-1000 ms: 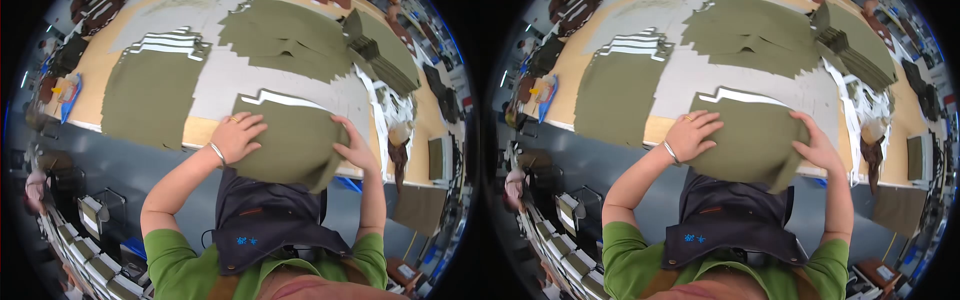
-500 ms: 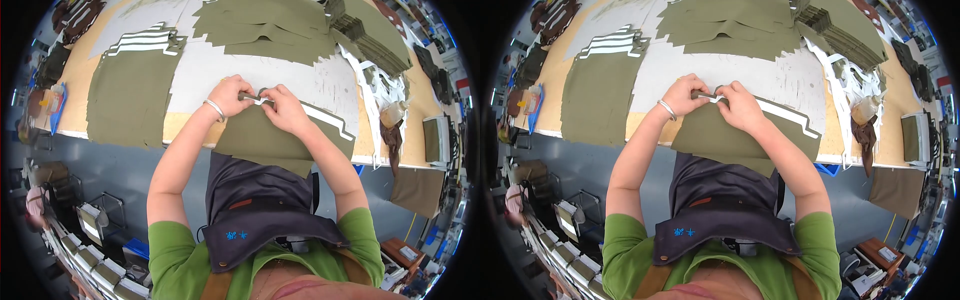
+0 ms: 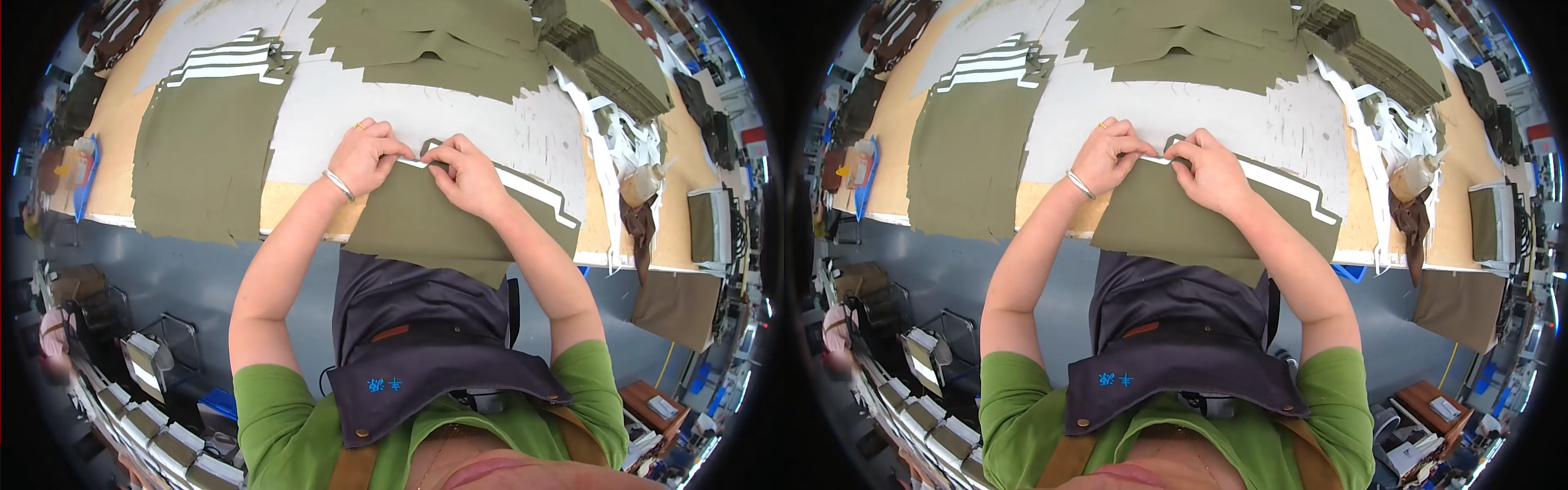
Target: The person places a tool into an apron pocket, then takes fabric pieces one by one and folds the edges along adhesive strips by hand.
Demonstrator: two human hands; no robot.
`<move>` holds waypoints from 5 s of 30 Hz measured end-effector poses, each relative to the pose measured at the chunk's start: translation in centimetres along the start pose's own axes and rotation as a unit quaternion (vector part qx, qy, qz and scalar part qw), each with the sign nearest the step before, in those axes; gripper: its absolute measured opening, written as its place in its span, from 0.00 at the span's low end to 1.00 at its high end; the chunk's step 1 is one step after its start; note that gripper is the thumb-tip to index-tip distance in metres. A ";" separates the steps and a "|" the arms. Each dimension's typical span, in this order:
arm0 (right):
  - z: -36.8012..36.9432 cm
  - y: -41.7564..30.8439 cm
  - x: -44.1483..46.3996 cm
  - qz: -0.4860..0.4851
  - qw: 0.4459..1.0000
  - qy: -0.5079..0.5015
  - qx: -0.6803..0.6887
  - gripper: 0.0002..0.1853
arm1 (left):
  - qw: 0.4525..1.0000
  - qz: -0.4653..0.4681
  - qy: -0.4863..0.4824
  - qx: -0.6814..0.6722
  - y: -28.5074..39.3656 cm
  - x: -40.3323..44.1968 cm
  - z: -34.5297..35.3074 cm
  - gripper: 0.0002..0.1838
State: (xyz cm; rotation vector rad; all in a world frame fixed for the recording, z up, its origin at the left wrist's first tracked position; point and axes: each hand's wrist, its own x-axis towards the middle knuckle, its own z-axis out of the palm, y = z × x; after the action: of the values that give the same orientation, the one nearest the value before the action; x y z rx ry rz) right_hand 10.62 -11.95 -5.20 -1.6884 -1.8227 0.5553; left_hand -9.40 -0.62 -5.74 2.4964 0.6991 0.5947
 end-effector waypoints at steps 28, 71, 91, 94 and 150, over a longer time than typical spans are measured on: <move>-1.2 1.6 -0.5 -0.082 0.992 0.081 -0.047 0.10 | 0.964 -0.024 0.077 0.252 6.4 -3.2 2.6 0.26; -1.9 1.6 -0.6 -0.038 0.986 0.096 -0.131 0.13 | 0.895 0.034 -0.091 0.435 6.4 2.4 1.7 0.22; -3.1 3.3 0.5 -0.030 0.999 0.013 -0.017 0.07 | 0.985 -0.145 -0.070 -0.055 2.6 3.8 1.8 0.13; -2.7 4.0 0.3 -0.074 0.996 0.036 -0.037 0.09 | 0.997 -0.014 -0.018 0.067 2.2 2.7 2.3 0.12; -10.7 5.8 -10.0 0.230 0.972 -0.014 -0.040 0.18 | 0.980 0.188 0.000 0.068 12.7 2.5 9.9 0.19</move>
State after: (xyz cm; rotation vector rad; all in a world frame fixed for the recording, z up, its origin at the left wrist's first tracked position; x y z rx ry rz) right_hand 22.28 -22.20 -2.46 -2.1843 -1.4855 0.7036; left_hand 2.24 -12.02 -5.98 2.7802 0.2723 0.6981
